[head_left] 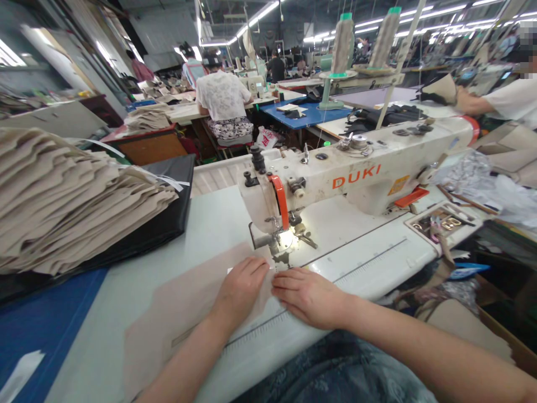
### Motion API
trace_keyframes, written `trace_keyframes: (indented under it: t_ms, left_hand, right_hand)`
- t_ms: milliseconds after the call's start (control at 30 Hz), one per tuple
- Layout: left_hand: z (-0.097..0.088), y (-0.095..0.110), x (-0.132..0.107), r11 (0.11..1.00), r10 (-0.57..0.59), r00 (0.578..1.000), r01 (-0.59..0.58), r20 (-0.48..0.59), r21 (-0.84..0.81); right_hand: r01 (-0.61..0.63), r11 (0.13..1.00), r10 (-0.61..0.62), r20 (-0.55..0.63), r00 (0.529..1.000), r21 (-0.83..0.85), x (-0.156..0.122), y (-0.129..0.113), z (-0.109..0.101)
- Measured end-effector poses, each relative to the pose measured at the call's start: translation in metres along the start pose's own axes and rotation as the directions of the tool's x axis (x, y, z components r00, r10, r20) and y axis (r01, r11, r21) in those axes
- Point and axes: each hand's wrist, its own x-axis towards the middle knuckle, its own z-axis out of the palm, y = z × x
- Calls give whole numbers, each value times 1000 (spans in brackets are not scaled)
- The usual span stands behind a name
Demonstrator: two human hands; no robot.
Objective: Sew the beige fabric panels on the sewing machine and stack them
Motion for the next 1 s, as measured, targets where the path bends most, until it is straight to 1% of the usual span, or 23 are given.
trace_keyframes:
  t_ms: [233,400,533,633,700,800,867,1000]
  left_hand:
    - [3,-1,-2,1000,2,1000,-2,-5,-8]
    - [3,-1,-2,999,33,999,-33,-18,18]
    - [3,0,-2,1000,14,1000,-14,13,14]
    - [3,3,-3,1000,5,1000,-6,30,26]
    - [3,5,-3,999,-1,1000,0,14,37]
    - [2,10,-3,999,-10,999,12,-38,47]
    - [2,14,-3,998,-27,998,30,-62,47]
    - [3,18,-4,995,-90,993,92,-73,35]
  right_hand:
    - [9,1000,-9,-4,1000,-6,1,0,1]
    - [5,1000,-5,-1,1000,10,0,0,1]
    - [26,998,-26,5,1000,60,1,2,-3]
    - [37,996,-39,21,999,76,6,7,-8]
    - [4,999,-5,18,1000,35,12,14,-12]
    - [-38,995,39,11,999,-90,22,25,-15]
    - [-30,989,33,13,999,-147,28,32,-14]
    - [-1,984,6,27,1000,-176,35,40,-11]
